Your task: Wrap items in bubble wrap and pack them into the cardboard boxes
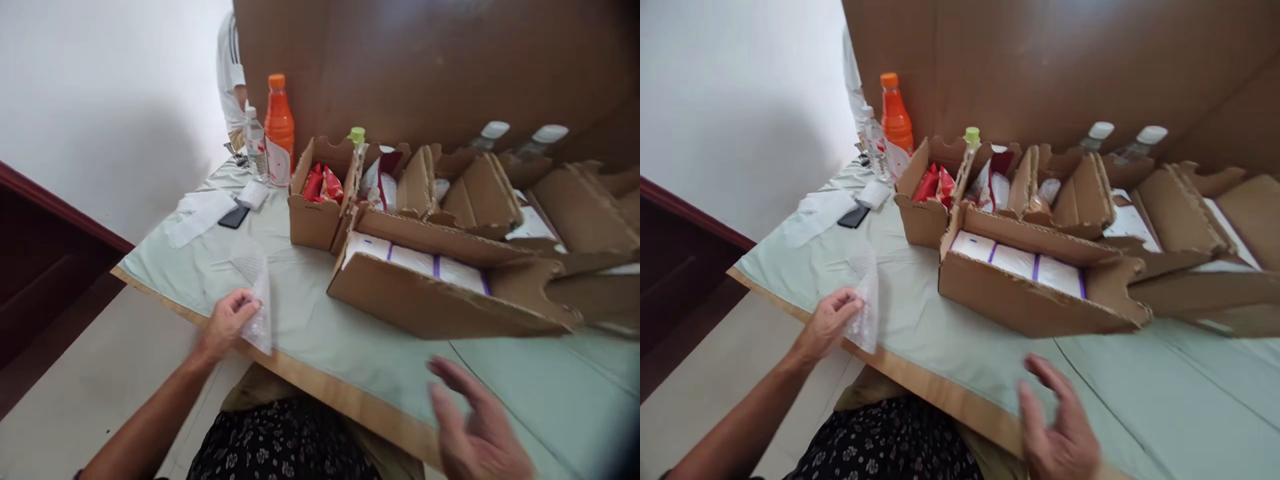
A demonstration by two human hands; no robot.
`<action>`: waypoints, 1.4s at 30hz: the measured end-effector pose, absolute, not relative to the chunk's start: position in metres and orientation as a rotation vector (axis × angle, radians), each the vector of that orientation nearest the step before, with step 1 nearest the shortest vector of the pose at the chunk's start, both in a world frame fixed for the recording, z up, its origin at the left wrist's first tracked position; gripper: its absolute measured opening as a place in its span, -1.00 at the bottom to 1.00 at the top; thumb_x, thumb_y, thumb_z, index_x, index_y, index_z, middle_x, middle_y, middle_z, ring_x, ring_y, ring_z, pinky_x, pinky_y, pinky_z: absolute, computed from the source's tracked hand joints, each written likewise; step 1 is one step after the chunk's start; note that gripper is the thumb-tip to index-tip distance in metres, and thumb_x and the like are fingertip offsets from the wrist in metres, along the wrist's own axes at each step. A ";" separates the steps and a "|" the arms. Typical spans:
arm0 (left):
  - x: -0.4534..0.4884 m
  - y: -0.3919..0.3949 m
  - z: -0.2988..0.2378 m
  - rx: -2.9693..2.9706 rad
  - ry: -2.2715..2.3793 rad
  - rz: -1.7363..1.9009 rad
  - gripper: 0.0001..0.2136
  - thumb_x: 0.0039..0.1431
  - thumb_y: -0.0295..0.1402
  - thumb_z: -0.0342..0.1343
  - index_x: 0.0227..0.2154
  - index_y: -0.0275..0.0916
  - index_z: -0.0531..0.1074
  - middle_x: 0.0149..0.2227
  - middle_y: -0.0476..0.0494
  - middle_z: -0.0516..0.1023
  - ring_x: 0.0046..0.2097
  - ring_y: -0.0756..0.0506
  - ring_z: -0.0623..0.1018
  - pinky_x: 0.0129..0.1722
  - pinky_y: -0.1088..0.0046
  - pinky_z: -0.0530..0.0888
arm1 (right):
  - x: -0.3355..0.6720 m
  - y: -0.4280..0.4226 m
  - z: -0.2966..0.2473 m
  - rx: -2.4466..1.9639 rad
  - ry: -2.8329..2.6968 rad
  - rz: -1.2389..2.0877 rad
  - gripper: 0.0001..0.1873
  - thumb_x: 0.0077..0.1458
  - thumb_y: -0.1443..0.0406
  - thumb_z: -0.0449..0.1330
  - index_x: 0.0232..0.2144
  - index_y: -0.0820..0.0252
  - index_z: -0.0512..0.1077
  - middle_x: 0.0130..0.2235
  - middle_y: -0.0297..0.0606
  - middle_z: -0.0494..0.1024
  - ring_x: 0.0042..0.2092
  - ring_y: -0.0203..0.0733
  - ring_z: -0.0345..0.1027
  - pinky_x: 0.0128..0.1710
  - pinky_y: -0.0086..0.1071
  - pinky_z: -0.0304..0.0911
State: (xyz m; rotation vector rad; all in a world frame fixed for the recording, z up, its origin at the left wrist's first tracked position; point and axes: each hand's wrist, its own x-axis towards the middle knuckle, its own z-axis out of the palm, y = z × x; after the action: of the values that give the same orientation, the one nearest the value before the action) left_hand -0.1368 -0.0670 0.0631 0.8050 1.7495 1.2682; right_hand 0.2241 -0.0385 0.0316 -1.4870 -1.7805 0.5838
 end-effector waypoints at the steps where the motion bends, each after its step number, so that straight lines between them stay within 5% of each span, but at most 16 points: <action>1: -0.112 -0.069 0.058 0.747 1.619 1.314 -0.62 0.01 -0.02 0.33 -0.33 -0.23 0.46 -0.42 0.01 0.47 -0.43 0.01 0.43 -0.43 0.52 0.41 | 0.216 -0.046 0.031 -1.371 -1.842 0.761 -0.46 0.33 0.00 0.13 0.30 -0.18 0.30 0.18 -0.08 0.54 0.16 0.29 0.47 0.15 0.27 0.37; 4: -0.056 -0.077 0.052 0.827 1.203 1.173 -0.60 0.18 0.00 0.25 -0.10 -0.22 0.53 -0.13 -0.19 0.60 -0.22 -0.09 0.60 -0.21 0.38 0.58 | 0.196 -0.050 0.019 -1.215 -1.784 1.147 -0.18 0.22 -0.10 0.24 0.41 -0.02 0.16 0.30 0.00 0.45 0.16 0.21 0.50 0.06 0.09 0.48; 7: -0.047 -0.082 0.054 1.089 1.118 0.960 -0.65 0.27 -0.11 0.22 0.00 -0.20 0.57 0.02 -0.26 0.62 -0.02 -0.18 0.63 0.04 0.24 0.58 | 0.192 -0.039 0.004 -1.382 -1.636 1.168 -0.04 0.19 -0.12 0.25 0.44 0.16 0.06 0.31 0.18 0.42 0.11 0.13 0.52 -0.03 -0.02 0.50; 15: -0.127 -0.052 0.034 1.786 2.133 0.960 -0.64 0.22 -0.25 0.16 0.04 -0.23 0.53 0.15 -0.35 0.55 0.20 -0.35 0.49 0.13 0.01 0.53 | 0.174 -0.021 -0.001 -1.443 -1.912 0.760 -0.56 0.23 0.22 0.12 0.14 0.10 0.47 -0.13 -0.15 0.67 -0.09 0.01 0.55 0.00 -0.06 0.46; 18: -0.131 -0.042 0.023 1.859 2.237 0.782 -0.57 0.18 -0.33 0.15 0.12 -0.27 0.47 0.04 -0.34 0.61 0.09 -0.34 0.53 0.15 -0.05 0.48 | 0.179 -0.018 0.007 -1.363 -2.001 0.739 -0.64 0.25 0.26 0.08 0.01 0.11 0.55 -0.20 -0.19 0.68 -0.16 -0.03 0.57 -0.05 -0.12 0.48; 24: -0.094 -0.048 0.017 1.991 1.994 0.723 -0.63 0.23 -0.44 0.06 0.09 -0.21 0.48 -0.31 -0.08 0.63 -0.17 -0.21 0.57 -0.04 0.17 0.47 | 0.235 0.002 0.024 -1.483 -2.066 0.308 -0.65 0.26 0.25 0.10 0.00 0.15 0.57 -0.08 -0.11 0.69 -0.06 0.05 0.53 -0.01 -0.08 0.40; 30: -0.082 -0.049 0.016 1.979 1.960 0.716 -0.67 0.23 -0.39 0.08 0.05 -0.19 0.50 -0.27 -0.10 0.63 -0.16 -0.20 0.58 -0.06 0.22 0.44 | 0.270 0.009 0.008 -1.755 -2.013 0.067 -0.61 0.27 0.16 0.10 0.01 0.18 0.57 -0.08 -0.05 0.68 -0.08 0.14 0.47 -0.11 -0.05 0.29; 35: -0.077 -0.037 0.009 1.984 1.993 0.670 -0.65 0.22 -0.32 0.08 0.05 -0.23 0.50 -0.26 -0.17 0.63 -0.18 -0.24 0.57 -0.07 0.18 0.47 | 0.269 0.007 -0.004 -1.773 -2.027 0.168 -0.71 0.27 0.21 0.10 -0.23 0.11 0.63 -0.27 -0.11 0.66 -0.22 0.04 0.41 -0.17 -0.11 0.23; 42: -0.069 -0.035 0.014 1.895 1.962 0.716 -0.58 0.19 -0.34 0.02 0.09 -0.27 0.48 -0.35 -0.09 0.59 -0.23 -0.19 0.58 -0.06 0.20 0.50 | 0.265 -0.004 0.008 -1.607 -1.859 0.102 -0.76 0.33 0.27 0.12 -0.22 0.07 0.62 -0.10 -0.16 0.66 -0.07 -0.02 0.51 -0.09 -0.16 0.26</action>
State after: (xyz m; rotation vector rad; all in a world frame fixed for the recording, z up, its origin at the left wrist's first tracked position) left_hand -0.0693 -0.0348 0.0140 1.8945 1.9625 0.7160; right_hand 0.2646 -0.0042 0.0081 -1.6066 -1.8592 0.1022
